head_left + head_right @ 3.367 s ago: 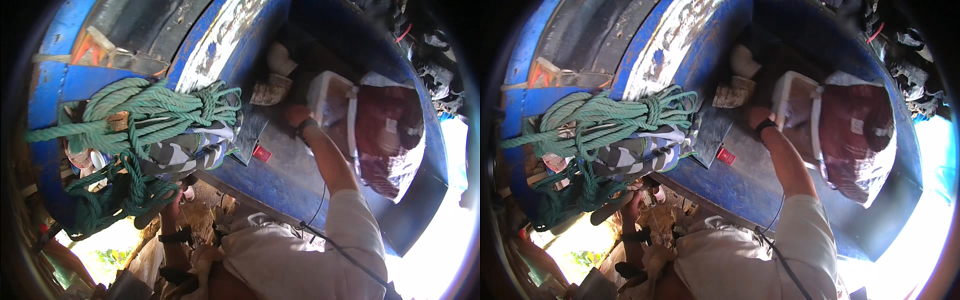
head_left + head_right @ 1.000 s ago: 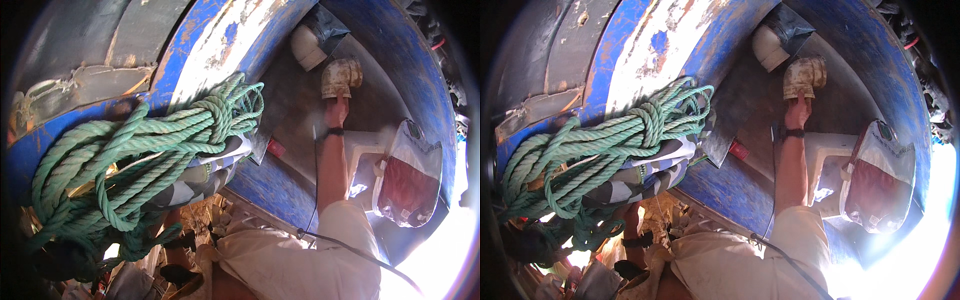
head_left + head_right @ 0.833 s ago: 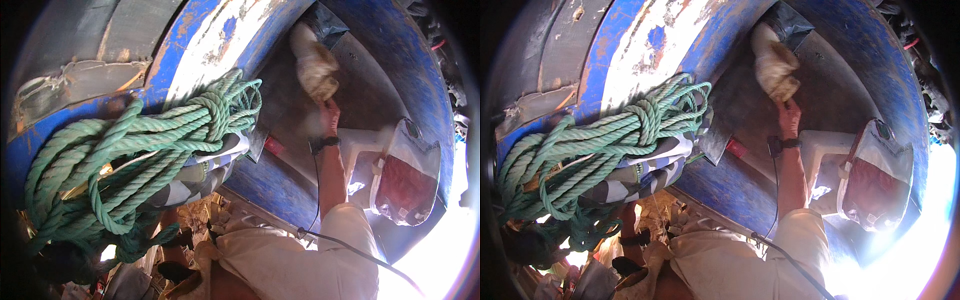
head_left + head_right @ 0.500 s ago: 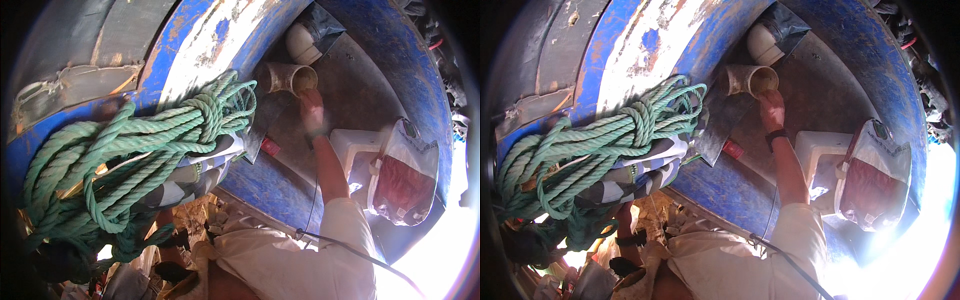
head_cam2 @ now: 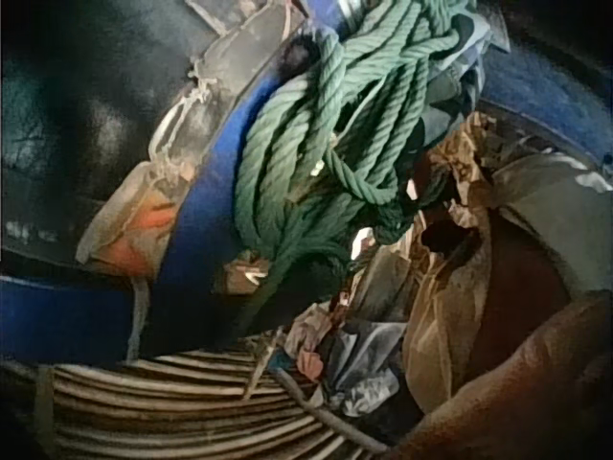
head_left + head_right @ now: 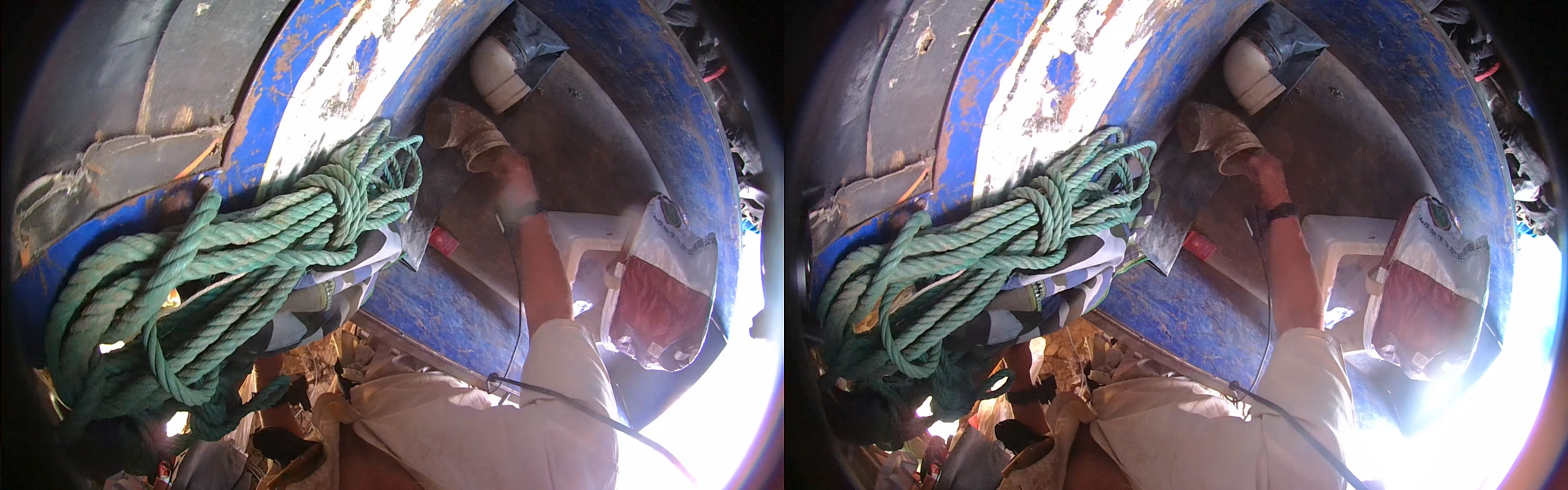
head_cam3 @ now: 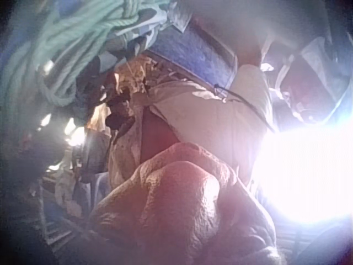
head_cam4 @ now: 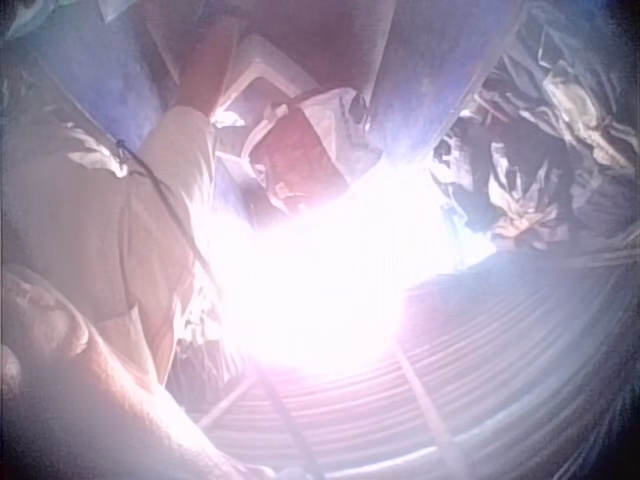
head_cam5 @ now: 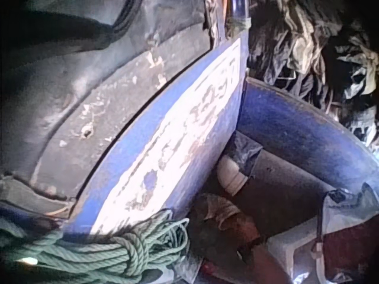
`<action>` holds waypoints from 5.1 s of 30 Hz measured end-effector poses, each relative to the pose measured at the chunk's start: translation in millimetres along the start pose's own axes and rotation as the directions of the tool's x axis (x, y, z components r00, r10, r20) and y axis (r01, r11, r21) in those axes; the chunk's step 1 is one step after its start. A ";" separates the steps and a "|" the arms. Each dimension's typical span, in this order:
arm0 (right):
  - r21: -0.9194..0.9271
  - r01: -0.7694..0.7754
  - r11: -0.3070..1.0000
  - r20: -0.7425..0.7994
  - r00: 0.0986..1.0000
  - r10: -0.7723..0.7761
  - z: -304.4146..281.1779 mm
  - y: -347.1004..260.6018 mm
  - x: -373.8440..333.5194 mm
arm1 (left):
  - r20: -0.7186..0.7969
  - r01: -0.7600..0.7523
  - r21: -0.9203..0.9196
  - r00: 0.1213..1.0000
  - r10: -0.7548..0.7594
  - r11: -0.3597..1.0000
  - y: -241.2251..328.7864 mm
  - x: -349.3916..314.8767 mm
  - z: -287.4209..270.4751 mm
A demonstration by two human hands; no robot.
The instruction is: The person picks up a white PVC pipe and a wooden stick, then uses tape to secure the stick to the pipe. They handle a small container and a bucket, moving items around a cluttered workspace before placing the assembled pipe and stick on the floor.
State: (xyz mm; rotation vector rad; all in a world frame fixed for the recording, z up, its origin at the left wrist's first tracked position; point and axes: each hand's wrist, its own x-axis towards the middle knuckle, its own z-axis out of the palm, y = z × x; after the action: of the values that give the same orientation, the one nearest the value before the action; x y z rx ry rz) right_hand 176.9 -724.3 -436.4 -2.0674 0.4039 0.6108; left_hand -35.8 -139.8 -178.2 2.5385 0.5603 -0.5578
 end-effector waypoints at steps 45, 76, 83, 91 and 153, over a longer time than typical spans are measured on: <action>0.387 0.281 0.878 -0.351 0.926 -0.142 -28.9 -174.3 -231.2 | -0.069 -0.350 -0.764 0.879 0.472 0.541 -1.1 59.9 -61.3; -0.300 0.598 0.743 0.447 0.777 -0.444 219.2 -334.1 -283.0 | -0.108 -0.577 -0.420 0.798 0.593 0.700 91.7 212.1 -35.0; -0.329 0.545 0.771 0.410 0.818 -0.404 242.1 -348.8 -275.0 | -0.176 -0.587 -0.346 0.807 0.564 0.732 59.4 214.2 -16.1; -0.447 0.473 0.759 0.275 0.880 -0.387 328.8 -345.2 -262.8 | 0.098 -0.161 -0.479 0.967 0.235 0.863 -219.2 257.4 38.2; -0.441 0.370 0.818 -0.376 0.751 -0.543 399.4 -352.5 -352.0 | 0.176 0.041 -0.768 0.973 0.149 0.640 -349.2 247.8 -135.6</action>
State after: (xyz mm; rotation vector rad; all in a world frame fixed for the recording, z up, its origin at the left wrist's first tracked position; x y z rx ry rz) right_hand -42.6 -182.2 -180.0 -2.5336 0.0383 -0.1796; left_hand 42.1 281.6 -312.8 1.6332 0.4926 -0.4412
